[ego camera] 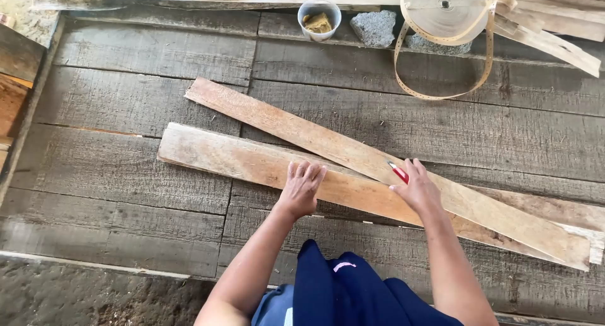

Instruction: The person uses a red utility knife to shave and smooth the edges of several wooden planks on a wooden workbench. They repeatedly run the blade along the plank edges, flip the planks, and adjust their position to continue shaving.

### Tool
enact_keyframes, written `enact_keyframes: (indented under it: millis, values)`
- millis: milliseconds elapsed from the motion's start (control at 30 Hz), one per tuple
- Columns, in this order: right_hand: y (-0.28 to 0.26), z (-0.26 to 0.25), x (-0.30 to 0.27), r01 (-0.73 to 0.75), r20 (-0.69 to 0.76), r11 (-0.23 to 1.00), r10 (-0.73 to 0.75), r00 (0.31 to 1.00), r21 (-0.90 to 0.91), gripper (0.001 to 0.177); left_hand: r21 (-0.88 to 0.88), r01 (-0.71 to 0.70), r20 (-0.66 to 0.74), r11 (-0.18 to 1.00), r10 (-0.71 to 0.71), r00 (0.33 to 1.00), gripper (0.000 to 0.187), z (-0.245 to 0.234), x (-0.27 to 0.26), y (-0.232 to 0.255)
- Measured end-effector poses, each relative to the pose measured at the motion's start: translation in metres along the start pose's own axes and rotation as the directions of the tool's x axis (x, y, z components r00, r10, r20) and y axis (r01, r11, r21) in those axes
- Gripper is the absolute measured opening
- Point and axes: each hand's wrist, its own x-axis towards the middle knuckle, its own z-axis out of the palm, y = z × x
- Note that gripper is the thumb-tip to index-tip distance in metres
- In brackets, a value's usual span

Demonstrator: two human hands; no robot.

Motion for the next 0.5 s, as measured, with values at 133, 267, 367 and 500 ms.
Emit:
enact_keyframes:
  millis: [133,267,367,500]
  values:
    - [0.009,-0.001,0.019,0.016,0.027,1.000,-0.015,1.000,-0.013,0.099,-0.028,0.024,-0.011,0.999,-0.024,1.000,0.090,-0.005,-0.002,0.007]
    - [0.014,0.006,0.028,0.002,-0.072,1.000,-0.002,0.997,-0.004,0.083,-0.044,0.047,-0.007,0.998,-0.047,0.999,0.088,-0.011,-0.008,0.011]
    - [0.024,0.011,0.040,-0.016,-0.149,1.000,0.015,0.989,-0.009,0.055,-0.054,0.048,-0.005,0.997,-0.048,0.999,0.087,-0.022,-0.013,0.018]
    - [0.041,0.019,0.064,-0.049,-0.322,0.999,0.053,0.945,0.021,0.036,-0.059,0.042,0.007,0.997,-0.041,0.999,0.083,-0.015,-0.018,0.023]
